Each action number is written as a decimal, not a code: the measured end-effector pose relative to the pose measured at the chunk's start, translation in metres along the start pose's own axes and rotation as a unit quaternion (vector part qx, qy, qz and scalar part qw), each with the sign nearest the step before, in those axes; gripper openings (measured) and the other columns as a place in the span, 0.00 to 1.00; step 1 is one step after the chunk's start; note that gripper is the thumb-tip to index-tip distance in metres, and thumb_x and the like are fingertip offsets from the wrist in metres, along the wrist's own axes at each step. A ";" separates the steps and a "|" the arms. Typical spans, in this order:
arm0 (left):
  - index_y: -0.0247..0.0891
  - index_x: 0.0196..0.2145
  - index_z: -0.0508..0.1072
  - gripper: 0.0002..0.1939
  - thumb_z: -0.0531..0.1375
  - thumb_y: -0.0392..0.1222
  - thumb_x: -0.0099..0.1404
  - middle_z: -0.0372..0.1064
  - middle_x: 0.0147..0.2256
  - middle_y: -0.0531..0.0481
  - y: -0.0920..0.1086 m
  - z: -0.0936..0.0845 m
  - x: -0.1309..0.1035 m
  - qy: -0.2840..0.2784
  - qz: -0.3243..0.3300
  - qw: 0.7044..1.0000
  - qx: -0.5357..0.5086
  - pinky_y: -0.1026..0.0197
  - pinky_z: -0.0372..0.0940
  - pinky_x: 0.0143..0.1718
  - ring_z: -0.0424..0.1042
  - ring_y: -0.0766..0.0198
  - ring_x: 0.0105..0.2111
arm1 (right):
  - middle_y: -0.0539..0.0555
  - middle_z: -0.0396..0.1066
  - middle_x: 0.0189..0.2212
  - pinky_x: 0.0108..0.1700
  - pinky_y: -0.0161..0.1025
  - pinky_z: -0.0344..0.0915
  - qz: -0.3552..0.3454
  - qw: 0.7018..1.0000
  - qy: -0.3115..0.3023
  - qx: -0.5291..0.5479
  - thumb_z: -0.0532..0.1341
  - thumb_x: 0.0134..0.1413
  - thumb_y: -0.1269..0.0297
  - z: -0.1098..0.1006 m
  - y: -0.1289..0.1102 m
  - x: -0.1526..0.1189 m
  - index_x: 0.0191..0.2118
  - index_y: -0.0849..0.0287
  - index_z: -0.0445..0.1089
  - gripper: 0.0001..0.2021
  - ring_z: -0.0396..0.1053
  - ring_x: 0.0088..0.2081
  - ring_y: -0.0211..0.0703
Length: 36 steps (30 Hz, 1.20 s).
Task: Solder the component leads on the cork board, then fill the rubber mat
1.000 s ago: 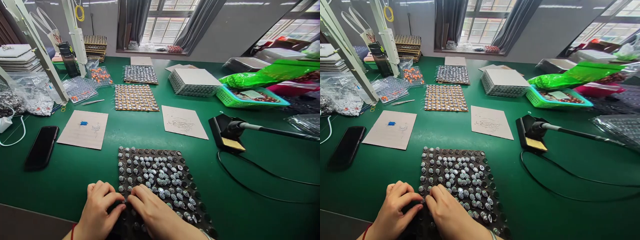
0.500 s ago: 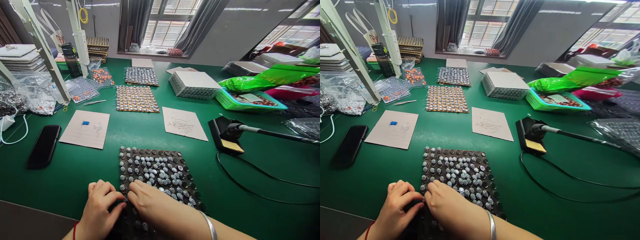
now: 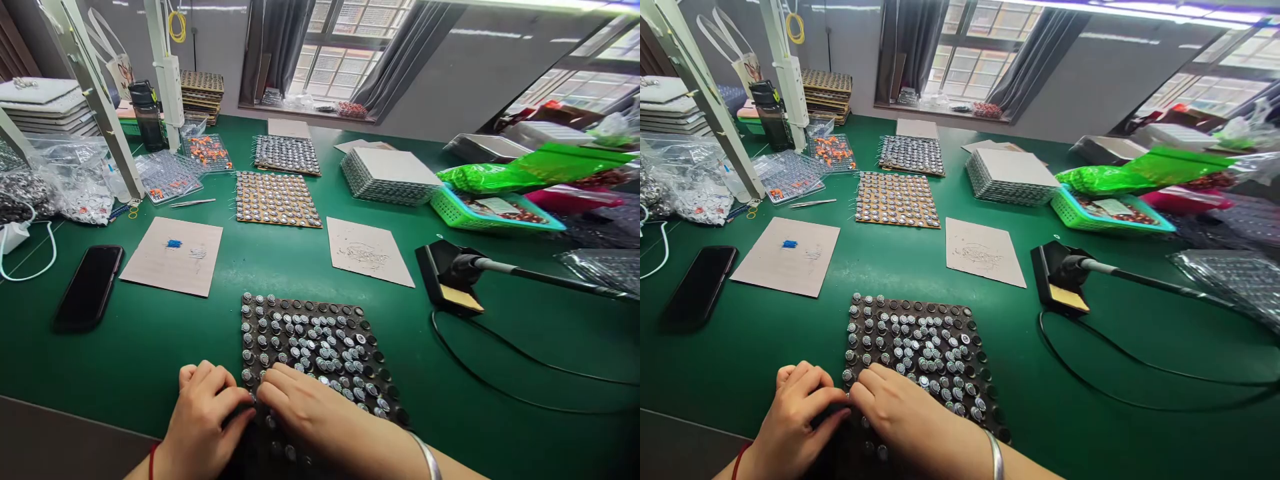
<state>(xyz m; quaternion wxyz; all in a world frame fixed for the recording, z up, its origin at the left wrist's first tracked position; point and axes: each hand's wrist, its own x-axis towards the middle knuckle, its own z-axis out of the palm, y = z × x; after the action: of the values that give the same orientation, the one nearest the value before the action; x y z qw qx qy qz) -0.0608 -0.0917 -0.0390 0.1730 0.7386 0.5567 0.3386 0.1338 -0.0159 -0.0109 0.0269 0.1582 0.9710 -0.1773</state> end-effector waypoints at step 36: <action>0.42 0.33 0.74 0.06 0.61 0.33 0.66 0.69 0.30 0.55 -0.001 -0.001 -0.002 -0.002 -0.011 1.000 0.004 0.56 0.48 0.38 0.64 0.62 0.32 | 0.55 0.67 0.33 0.35 0.38 0.61 -0.099 0.994 -0.031 -0.030 0.55 0.61 0.81 -0.021 0.007 0.017 0.37 0.66 0.67 0.06 0.60 0.32 0.43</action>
<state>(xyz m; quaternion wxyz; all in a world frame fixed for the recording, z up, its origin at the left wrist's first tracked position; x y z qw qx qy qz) -0.0622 -0.0937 -0.0398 0.1750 0.7339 0.5658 0.3327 0.1199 0.0028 0.0050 0.0446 0.0553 0.9855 -0.1543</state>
